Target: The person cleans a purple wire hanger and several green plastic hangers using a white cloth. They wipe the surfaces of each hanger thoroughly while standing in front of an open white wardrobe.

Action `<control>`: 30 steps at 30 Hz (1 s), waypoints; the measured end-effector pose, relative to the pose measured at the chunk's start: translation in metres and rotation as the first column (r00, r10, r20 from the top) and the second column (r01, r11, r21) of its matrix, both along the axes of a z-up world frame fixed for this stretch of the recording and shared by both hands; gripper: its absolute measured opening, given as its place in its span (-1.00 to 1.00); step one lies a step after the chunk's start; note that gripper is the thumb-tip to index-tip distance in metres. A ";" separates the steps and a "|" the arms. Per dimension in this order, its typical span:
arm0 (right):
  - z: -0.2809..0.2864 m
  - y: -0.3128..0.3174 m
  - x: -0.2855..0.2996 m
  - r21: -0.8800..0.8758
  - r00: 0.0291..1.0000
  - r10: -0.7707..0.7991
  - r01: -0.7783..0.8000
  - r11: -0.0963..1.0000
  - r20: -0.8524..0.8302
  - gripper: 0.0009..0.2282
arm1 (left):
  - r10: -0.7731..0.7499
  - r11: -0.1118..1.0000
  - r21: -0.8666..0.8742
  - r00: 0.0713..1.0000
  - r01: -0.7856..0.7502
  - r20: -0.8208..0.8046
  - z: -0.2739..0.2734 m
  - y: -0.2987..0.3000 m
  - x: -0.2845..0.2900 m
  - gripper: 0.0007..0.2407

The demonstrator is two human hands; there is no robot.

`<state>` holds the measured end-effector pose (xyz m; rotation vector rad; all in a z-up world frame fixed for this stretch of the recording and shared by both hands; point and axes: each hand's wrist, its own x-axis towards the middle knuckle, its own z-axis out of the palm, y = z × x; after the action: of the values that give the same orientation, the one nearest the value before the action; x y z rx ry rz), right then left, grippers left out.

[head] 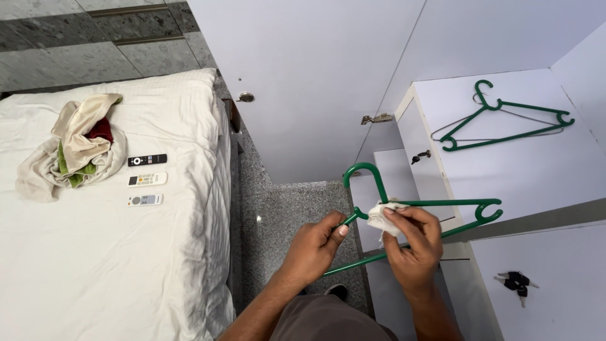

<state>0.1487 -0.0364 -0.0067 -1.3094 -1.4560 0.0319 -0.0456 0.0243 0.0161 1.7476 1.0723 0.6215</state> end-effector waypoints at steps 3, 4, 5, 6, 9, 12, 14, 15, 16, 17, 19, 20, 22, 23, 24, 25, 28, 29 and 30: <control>-0.005 -0.002 0.000 -0.006 1.000 0.018 -0.018 1.000 0.006 -0.64 | -0.010 1.000 0.018 1.000 0.010 0.000 -0.010 -0.003 -0.001 -0.85; -0.008 -0.002 0.002 -0.006 1.000 0.017 -0.017 1.000 0.005 -0.64 | -0.011 1.000 0.018 1.000 0.011 -0.001 -0.010 -0.004 -0.001 -0.85; -0.011 -0.002 0.003 0.014 1.000 0.010 -0.011 1.000 0.013 -0.65 | -0.011 1.000 0.008 1.000 0.011 -0.016 -0.011 -0.005 -0.001 -0.84; -0.014 -0.001 0.004 0.035 1.000 0.003 -0.004 0.999 0.021 -0.66 | -0.010 1.000 -0.003 0.999 0.010 -0.031 -0.012 -0.006 -0.001 -0.84; -0.016 -0.003 0.013 0.089 0.998 -0.061 0.061 0.994 0.007 -0.67 | -0.007 1.000 -0.016 1.000 0.006 -0.025 -0.008 -0.010 -0.002 -0.84; -0.012 -0.006 0.020 0.076 0.994 -0.108 0.110 0.991 -0.022 -0.64 | -0.017 1.000 -0.023 0.999 0.016 -0.042 -0.009 -0.011 -0.005 -0.84; -0.002 -0.003 0.015 0.075 0.993 -0.034 0.043 0.996 -0.115 -0.65 | -0.012 1.000 0.001 0.999 0.012 -0.043 -0.009 -0.012 -0.007 -0.84; 0.002 -0.001 0.013 0.080 0.978 0.036 -0.020 0.997 -0.207 -0.65 | -0.011 1.000 0.025 0.999 0.012 -0.044 -0.009 -0.012 -0.007 -0.85; 0.001 -0.002 0.013 0.081 0.977 0.036 -0.020 0.997 -0.208 -0.65 | -0.011 1.000 0.025 0.999 0.012 -0.045 -0.011 -0.012 -0.008 -0.85; -0.001 -0.003 0.013 0.069 0.977 0.075 -0.063 0.996 -0.198 -0.69 | -0.022 0.998 0.054 0.998 0.025 -0.054 -0.012 -0.012 -0.009 -0.86; -0.002 -0.004 0.010 0.058 0.975 0.114 -0.104 0.993 -0.188 -0.72 | -0.034 0.996 0.083 0.997 0.039 -0.064 -0.013 -0.012 -0.010 -0.86; 0.000 -0.004 0.008 0.011 0.993 0.078 -0.077 0.997 -0.093 -0.76 | -0.030 0.995 0.097 0.998 0.036 -0.060 -0.013 -0.012 -0.011 -0.87; 0.003 -0.002 0.006 -0.033 0.999 0.045 -0.045 0.998 0.005 -0.80 | -0.027 0.993 0.111 0.998 0.033 -0.056 -0.011 -0.010 -0.014 -0.87; 0.005 0.000 0.005 -0.073 0.999 0.054 -0.054 0.996 -0.004 -0.81 | -0.022 0.996 0.085 0.997 0.029 -0.077 -0.010 -0.009 -0.016 -0.87; 0.007 0.001 0.005 -0.112 0.998 0.062 -0.063 0.992 -0.013 -0.82 | -0.019 0.998 0.059 0.995 0.024 -0.098 -0.009 -0.009 -0.018 -0.86; 0.002 0.001 0.010 -0.112 0.998 0.063 -0.064 0.992 -0.014 -0.82 | -0.018 0.998 0.059 0.995 0.024 -0.099 -0.009 -0.008 -0.021 -0.86; -0.008 0.000 0.021 -0.181 0.995 0.084 -0.091 0.979 -0.045 -0.82 | -0.033 0.993 0.105 0.994 0.044 -0.105 -0.011 -0.005 -0.027 -0.87; -0.007 0.000 0.023 -0.190 0.996 0.070 -0.079 0.979 -0.052 -0.81 | -0.037 0.995 0.088 0.993 0.047 -0.113 -0.011 -0.005 -0.028 -0.87; -0.006 0.000 0.024 -0.199 0.997 0.056 -0.066 0.978 -0.059 -0.81 | -0.040 0.996 0.071 0.992 0.049 -0.121 -0.010 -0.005 -0.030 -0.87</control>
<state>0.1731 -0.0367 -0.0127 -1.4144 -1.4767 0.2581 -0.0754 0.0197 0.0056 1.8876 1.1008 0.5407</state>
